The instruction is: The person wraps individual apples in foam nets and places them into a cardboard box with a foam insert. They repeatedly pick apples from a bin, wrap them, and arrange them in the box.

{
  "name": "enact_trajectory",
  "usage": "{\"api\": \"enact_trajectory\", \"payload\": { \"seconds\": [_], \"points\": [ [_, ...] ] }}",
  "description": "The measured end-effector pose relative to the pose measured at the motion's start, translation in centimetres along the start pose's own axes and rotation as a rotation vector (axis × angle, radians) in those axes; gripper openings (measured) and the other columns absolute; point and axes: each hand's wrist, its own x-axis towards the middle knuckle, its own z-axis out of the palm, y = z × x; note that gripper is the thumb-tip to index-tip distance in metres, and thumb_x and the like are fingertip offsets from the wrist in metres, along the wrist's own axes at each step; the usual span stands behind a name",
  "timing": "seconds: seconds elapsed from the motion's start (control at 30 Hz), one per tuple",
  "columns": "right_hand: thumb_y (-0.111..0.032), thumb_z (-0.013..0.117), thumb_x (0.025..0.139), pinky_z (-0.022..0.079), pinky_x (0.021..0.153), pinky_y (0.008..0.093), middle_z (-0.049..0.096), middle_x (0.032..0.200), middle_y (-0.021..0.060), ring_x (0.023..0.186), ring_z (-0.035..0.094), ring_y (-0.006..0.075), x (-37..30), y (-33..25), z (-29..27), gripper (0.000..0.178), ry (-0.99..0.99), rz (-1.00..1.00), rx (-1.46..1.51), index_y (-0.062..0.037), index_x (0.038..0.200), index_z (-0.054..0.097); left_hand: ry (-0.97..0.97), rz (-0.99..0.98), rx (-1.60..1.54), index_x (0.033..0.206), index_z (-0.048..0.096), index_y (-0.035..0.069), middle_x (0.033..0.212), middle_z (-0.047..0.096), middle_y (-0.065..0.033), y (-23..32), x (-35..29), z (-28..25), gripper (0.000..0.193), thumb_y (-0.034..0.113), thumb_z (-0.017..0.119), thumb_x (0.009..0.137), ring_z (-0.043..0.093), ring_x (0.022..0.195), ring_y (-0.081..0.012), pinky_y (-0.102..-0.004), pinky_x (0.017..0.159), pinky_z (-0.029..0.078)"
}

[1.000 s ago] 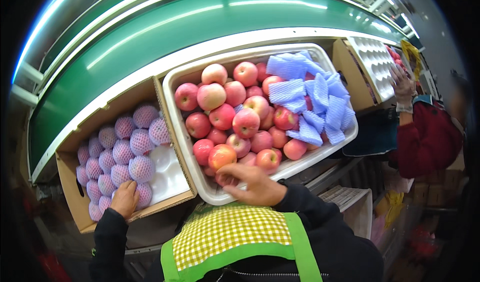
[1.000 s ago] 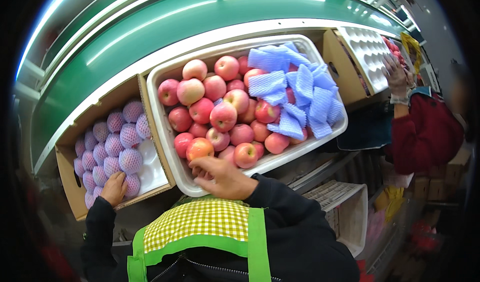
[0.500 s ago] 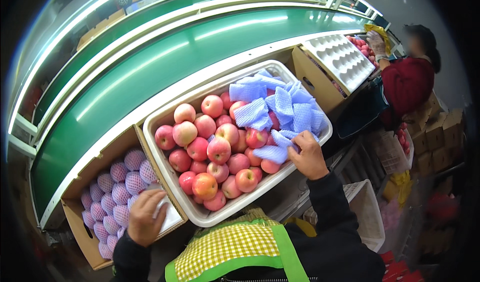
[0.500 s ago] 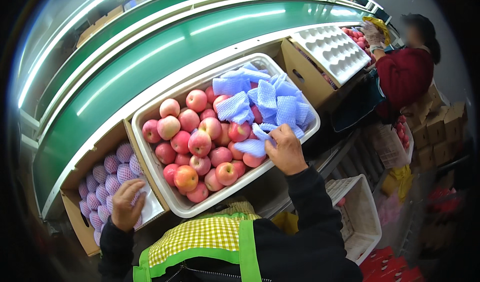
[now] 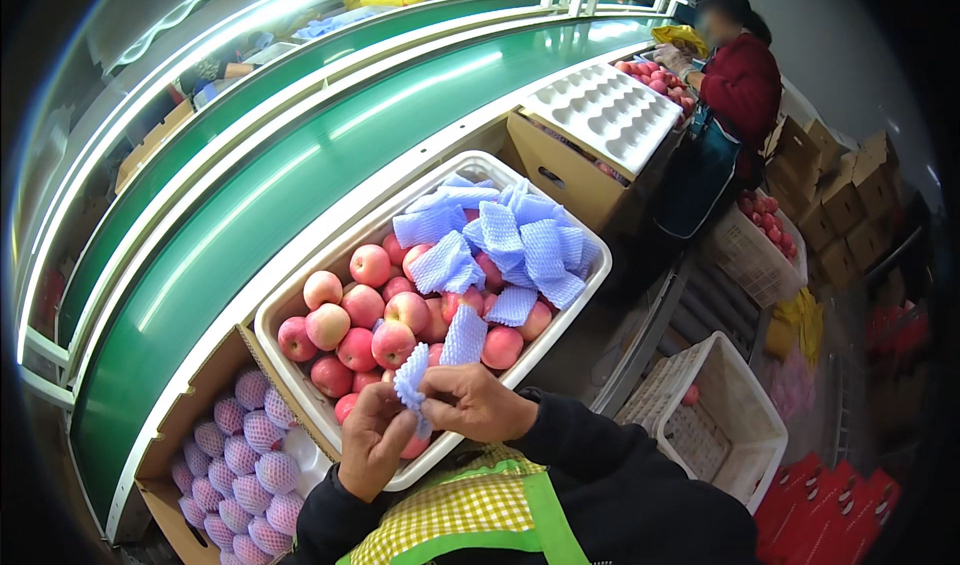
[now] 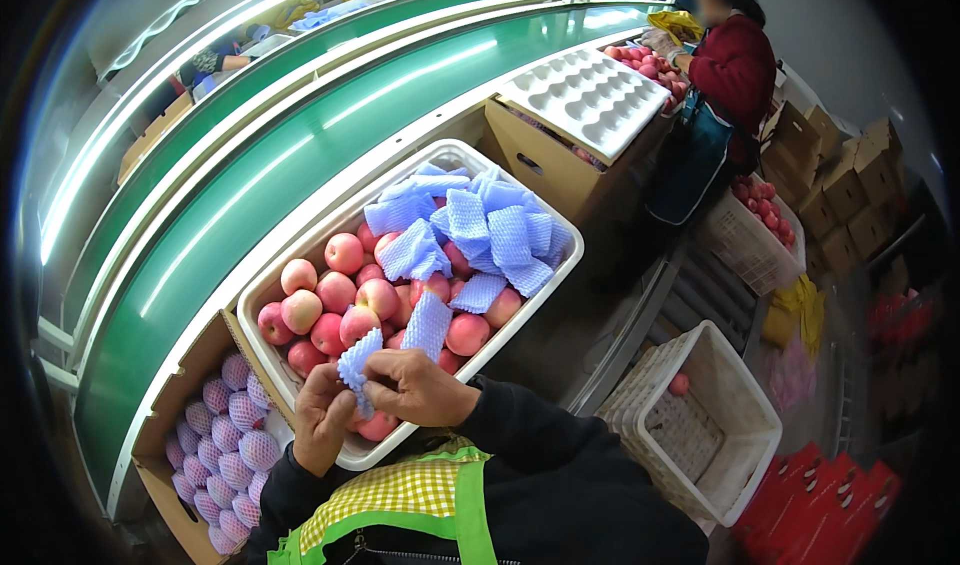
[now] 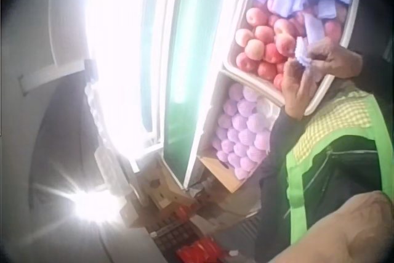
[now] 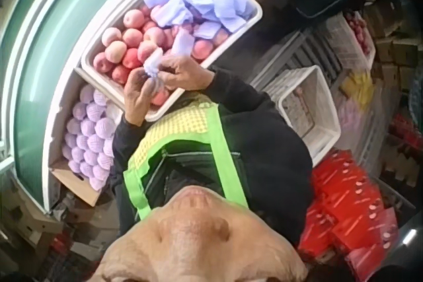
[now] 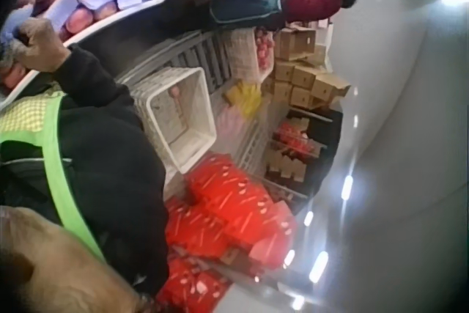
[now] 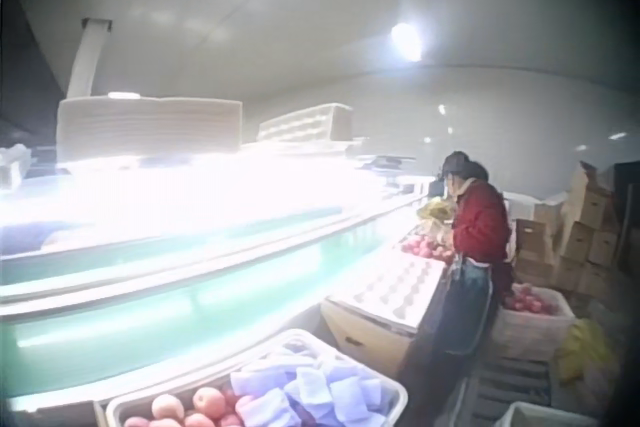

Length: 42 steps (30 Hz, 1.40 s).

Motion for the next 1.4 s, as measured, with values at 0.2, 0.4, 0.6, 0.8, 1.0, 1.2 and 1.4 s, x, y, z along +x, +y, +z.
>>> {"api": "enact_trajectory", "payload": {
  "seconds": [0.2,0.4,0.6,0.8,1.0,1.2,1.4],
  "points": [
    [-0.01,0.051,0.086,0.036,0.046,0.0205,0.048,0.059,-0.0034,0.052,0.045,0.0022,-0.3,0.9,-0.1,0.012,-0.182,0.284,0.448,-0.0027,0.076,0.053,-0.052,-0.205,-0.014,0.112,0.048,0.0,0.097,0.055,-0.0041,0.5,0.4,-1.3,0.03,0.006,0.056,0.085,0.052,0.087,-0.0082,-0.0222,0.077,0.043],
    [-0.001,0.058,0.074,0.041,0.052,0.0318,0.052,0.069,0.0056,0.058,0.051,0.0199,0.0,0.8,0.6,0.007,0.145,-0.225,-0.569,-0.0013,0.08,0.054,0.179,-0.053,0.539,0.101,0.056,0.0,0.075,0.06,-0.0104,-0.8,-0.7,-1.7,0.02,0.002,0.052,0.08,0.059,0.065,-0.0165,-0.028,0.059,0.047],
    [0.007,0.057,0.065,0.047,0.075,0.0355,0.051,0.09,0.0154,0.083,0.055,0.0301,0.1,-2.5,2.6,0.028,-0.048,-0.562,-0.342,0.0047,0.093,0.052,0.243,0.125,0.64,0.097,0.057,0.002,0.075,0.06,-0.0158,0.4,-0.6,-0.5,0.019,0.007,0.058,0.078,0.062,0.066,-0.0215,-0.0305,0.059,0.047],
    [-0.004,0.06,0.07,0.047,0.07,0.0373,0.055,0.085,0.0179,0.082,0.058,0.0314,-1.2,0.9,4.2,0.03,-0.219,-0.167,-0.555,0.0028,0.098,0.05,0.317,0.287,0.82,0.1,0.056,0.0,0.069,0.059,-0.0132,-1.1,-2.6,-1.0,0.025,0.005,0.059,0.075,0.06,0.061,-0.0188,-0.0294,0.057,0.047],
    [-0.013,0.05,0.082,0.043,0.077,0.0358,0.055,0.096,0.0085,0.085,0.054,0.0199,-0.7,3.6,3.0,0.029,-0.352,0.505,0.794,-0.001,0.108,0.05,0.114,0.369,0.921,0.113,0.046,-0.003,0.063,0.055,-0.0141,-3.2,-3.6,-0.8,0.043,0.005,0.06,0.074,0.058,0.053,-0.029,-0.0372,0.049,0.046],
    [-0.042,0.033,0.094,0.037,0.096,0.0322,0.048,0.121,0.0107,0.112,0.047,0.0208,-1.1,5.8,2.7,0.053,-0.31,0.595,1.061,0.0001,0.125,0.039,0.048,0.28,0.843,0.122,0.039,-0.006,0.064,0.056,-0.0123,-2.4,-2.2,-0.4,0.057,0.01,0.063,0.074,0.057,0.055,-0.0282,-0.0359,0.051,0.046],
    [-0.05,0.044,0.088,0.031,0.103,0.0372,0.042,0.13,0.016,0.12,0.042,0.0265,-0.4,4.3,-1.8,0.069,0.041,0.3,1.012,0.0025,0.131,0.031,0.028,0.329,1.265,0.124,0.039,-0.004,0.114,0.049,-0.0215,-2.8,6.6,-4.8,0.071,0.03,0.071,0.071,0.047,0.106,-0.0343,-0.039,0.091,0.037]
  ]
}}
